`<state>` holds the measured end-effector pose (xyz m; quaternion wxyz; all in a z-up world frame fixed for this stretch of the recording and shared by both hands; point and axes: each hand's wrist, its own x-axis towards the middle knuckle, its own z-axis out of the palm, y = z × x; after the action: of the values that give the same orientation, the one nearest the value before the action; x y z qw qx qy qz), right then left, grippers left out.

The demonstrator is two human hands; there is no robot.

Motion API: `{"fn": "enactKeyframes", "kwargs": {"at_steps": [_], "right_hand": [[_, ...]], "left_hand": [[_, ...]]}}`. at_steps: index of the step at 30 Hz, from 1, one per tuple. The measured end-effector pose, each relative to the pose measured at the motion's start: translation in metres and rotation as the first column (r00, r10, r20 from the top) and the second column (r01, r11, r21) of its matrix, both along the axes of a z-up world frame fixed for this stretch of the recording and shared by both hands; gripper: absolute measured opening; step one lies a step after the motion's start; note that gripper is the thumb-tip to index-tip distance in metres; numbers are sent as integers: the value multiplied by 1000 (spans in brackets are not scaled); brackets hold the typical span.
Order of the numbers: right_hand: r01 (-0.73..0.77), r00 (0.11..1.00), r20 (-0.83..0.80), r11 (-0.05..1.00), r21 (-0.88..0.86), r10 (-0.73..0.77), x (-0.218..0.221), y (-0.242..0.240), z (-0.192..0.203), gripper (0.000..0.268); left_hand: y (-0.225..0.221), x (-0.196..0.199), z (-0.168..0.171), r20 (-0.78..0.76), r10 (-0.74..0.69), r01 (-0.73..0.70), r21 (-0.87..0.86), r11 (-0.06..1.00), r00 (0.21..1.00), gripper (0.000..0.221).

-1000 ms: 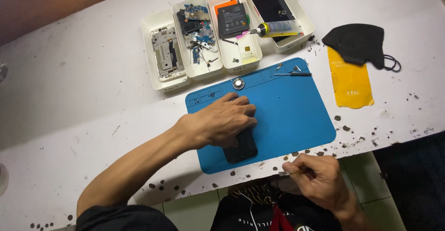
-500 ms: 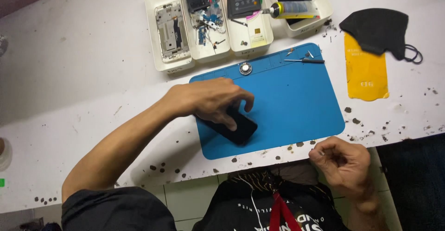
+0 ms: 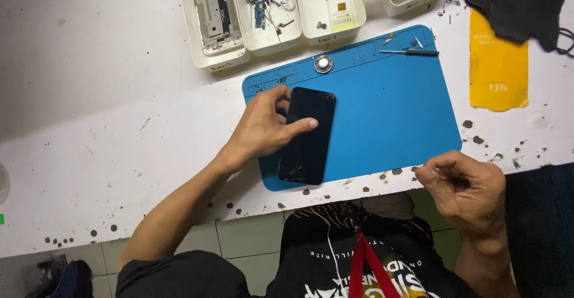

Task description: Disassembling a smartphone using a metal prying tool on a repair mat

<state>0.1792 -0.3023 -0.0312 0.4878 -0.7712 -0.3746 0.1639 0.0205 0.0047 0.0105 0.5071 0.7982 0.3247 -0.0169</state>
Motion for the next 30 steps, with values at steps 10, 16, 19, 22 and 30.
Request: {"fn": "enactKeyframes", "kwargs": {"at_steps": [10,16,19,22,30], "right_hand": [[29,990,141,995,-100,-15,18,3,17,19],[40,738,-603,873,486,301,55,33,5,24],[129,501,-748,817,562,436,60,60,15,22],[193,437,-822,854,483,366,60,75,27,23],[-154,930,-321,982,107,181,63,92,30,29]], "left_hand": [[-15,-6,6,-249,-21,190,679,709,968,71],[-25,-14,-17,98,-455,171,841,513,885,27],[-23,-17,-19,119,-502,162,862,480,857,26],[-23,-15,-17,137,-504,139,871,472,853,26],[-9,-15,-1,-6,-581,277,883,379,814,35]]}}
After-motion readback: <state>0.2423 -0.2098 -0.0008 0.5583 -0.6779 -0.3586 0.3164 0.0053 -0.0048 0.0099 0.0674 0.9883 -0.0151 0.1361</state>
